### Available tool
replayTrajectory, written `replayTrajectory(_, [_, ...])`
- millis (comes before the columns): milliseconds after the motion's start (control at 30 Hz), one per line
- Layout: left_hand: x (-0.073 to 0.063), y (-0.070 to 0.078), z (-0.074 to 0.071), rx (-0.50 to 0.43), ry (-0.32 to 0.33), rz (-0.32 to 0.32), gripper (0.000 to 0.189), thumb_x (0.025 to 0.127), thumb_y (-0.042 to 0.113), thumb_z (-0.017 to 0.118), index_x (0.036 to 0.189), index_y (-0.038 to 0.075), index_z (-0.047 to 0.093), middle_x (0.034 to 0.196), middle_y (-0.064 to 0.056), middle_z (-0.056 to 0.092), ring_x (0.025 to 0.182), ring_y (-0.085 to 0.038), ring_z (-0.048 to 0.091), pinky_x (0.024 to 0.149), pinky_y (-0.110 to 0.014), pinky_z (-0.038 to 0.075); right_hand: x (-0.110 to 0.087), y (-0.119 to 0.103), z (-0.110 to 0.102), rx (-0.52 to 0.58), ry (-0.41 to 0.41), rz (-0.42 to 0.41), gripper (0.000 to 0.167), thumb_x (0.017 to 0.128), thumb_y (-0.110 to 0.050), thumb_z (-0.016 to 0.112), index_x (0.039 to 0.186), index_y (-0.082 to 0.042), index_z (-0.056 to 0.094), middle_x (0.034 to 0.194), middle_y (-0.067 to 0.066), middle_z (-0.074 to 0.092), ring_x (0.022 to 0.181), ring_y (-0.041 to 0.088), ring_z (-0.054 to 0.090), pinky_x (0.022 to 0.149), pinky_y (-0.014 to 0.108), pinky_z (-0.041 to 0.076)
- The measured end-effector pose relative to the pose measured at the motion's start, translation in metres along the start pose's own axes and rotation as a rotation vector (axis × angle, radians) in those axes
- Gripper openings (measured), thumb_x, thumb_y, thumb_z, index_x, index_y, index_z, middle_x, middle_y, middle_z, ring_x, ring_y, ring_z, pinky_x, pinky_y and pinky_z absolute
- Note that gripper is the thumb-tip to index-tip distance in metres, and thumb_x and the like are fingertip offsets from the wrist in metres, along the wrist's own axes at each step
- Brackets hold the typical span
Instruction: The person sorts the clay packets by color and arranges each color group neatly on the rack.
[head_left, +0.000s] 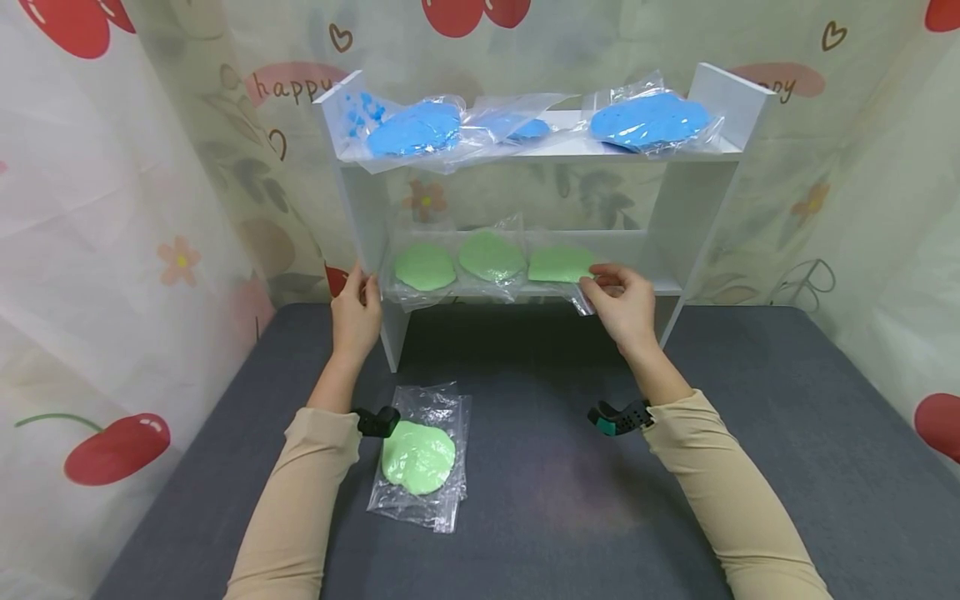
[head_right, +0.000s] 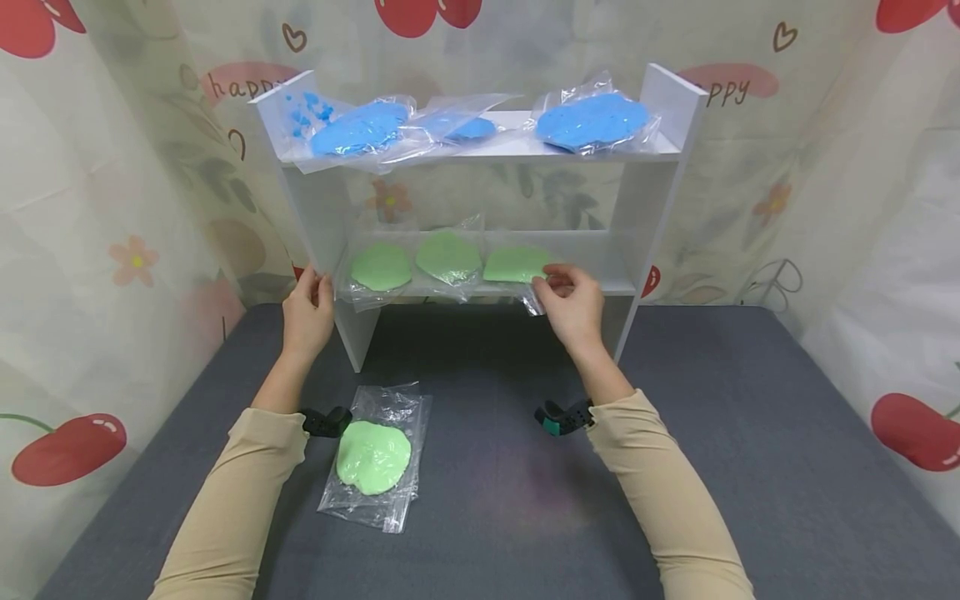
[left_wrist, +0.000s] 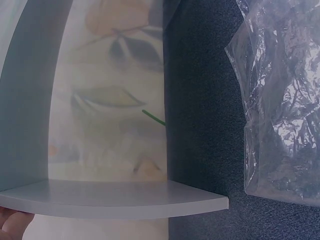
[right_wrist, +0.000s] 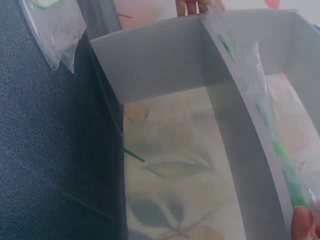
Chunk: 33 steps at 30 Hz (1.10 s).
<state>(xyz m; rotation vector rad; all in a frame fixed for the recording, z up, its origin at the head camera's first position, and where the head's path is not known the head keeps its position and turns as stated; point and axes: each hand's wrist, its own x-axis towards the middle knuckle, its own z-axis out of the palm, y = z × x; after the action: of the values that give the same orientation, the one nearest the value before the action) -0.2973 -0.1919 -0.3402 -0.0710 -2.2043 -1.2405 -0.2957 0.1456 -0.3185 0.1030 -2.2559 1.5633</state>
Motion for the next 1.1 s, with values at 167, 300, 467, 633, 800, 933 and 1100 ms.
replayTrajectory(167, [-0.0002, -0.0002, -0.0001, 0.008, -0.004, 0.002, 0.041, 0.099, 0.013, 0.042, 0.139, 0.006, 0.043, 0.107, -0.027, 0.063, 0.099, -0.038, 0.064, 0.079, -0.049, 0.050, -0.0007, -0.0004, 0.0005, 0.011, -0.009, -0.013, 0.031, 0.087, -0.014, 0.061, 0.114, 0.001, 0.065, 0.097, 0.010, 0.059, 0.062, -0.008, 0.054, 0.055, 0.011, 0.045])
replayTrajectory(300, [-0.0005, -0.0002, -0.0005, 0.008, -0.009, -0.003, 0.041, 0.099, 0.013, 0.042, 0.139, 0.006, 0.043, 0.109, -0.026, 0.063, 0.101, -0.037, 0.064, 0.080, -0.048, 0.050, -0.0007, -0.0005, 0.0012, 0.010, -0.013, -0.012, 0.032, 0.086, -0.013, 0.060, 0.115, 0.001, 0.064, 0.098, 0.013, 0.060, 0.062, -0.011, 0.054, 0.054, 0.010, 0.046])
replayTrajectory(467, [-0.0004, -0.0004, -0.0005, 0.005, -0.014, -0.009, 0.041, 0.099, 0.014, 0.042, 0.139, 0.006, 0.043, 0.111, -0.026, 0.063, 0.105, -0.037, 0.062, 0.083, -0.048, 0.051, -0.0004, -0.0002, 0.0016, 0.013, -0.031, -0.018, 0.034, 0.087, -0.013, 0.060, 0.117, 0.001, 0.063, 0.100, 0.014, 0.059, 0.061, -0.012, 0.055, 0.054, 0.010, 0.046])
replayTrajectory(633, [-0.0005, -0.0003, -0.0006, 0.005, -0.018, -0.008, 0.041, 0.099, 0.014, 0.042, 0.140, 0.006, 0.043, 0.112, -0.026, 0.063, 0.105, -0.037, 0.062, 0.083, -0.048, 0.050, 0.0000, -0.0003, 0.0011, -0.014, -0.041, -0.024, 0.034, 0.087, -0.014, 0.061, 0.118, 0.000, 0.063, 0.100, 0.013, 0.058, 0.062, -0.011, 0.054, 0.054, 0.011, 0.045])
replayTrajectory(800, [-0.0011, 0.0000, -0.0008, 0.003, -0.020, -0.012, 0.041, 0.100, 0.015, 0.041, 0.140, 0.005, 0.042, 0.112, -0.026, 0.062, 0.104, -0.037, 0.062, 0.082, -0.049, 0.050, -0.0010, -0.0009, 0.0007, 0.005, -0.045, -0.023, 0.034, 0.087, -0.014, 0.061, 0.117, 0.001, 0.062, 0.099, 0.012, 0.056, 0.062, -0.010, 0.054, 0.054, 0.011, 0.048])
replayTrajectory(933, [-0.0020, 0.0010, -0.0011, 0.004, -0.023, -0.016, 0.042, 0.100, 0.014, 0.041, 0.141, 0.004, 0.040, 0.113, -0.027, 0.062, 0.105, -0.038, 0.062, 0.082, -0.049, 0.050, -0.0021, -0.0015, 0.0007, 0.027, -0.049, -0.008, 0.034, 0.087, -0.015, 0.061, 0.118, 0.001, 0.062, 0.099, 0.012, 0.055, 0.062, -0.008, 0.055, 0.055, 0.012, 0.049])
replayTrajectory(1100, [-0.0015, 0.0007, -0.0012, 0.004, -0.025, -0.012, 0.043, 0.100, 0.015, 0.041, 0.142, 0.005, 0.039, 0.112, -0.026, 0.062, 0.100, -0.038, 0.063, 0.079, -0.048, 0.050, -0.0034, -0.0027, -0.0004, 0.054, -0.058, 0.014, 0.036, 0.088, -0.017, 0.061, 0.119, 0.001, 0.061, 0.103, 0.014, 0.053, 0.065, -0.006, 0.056, 0.056, 0.012, 0.050])
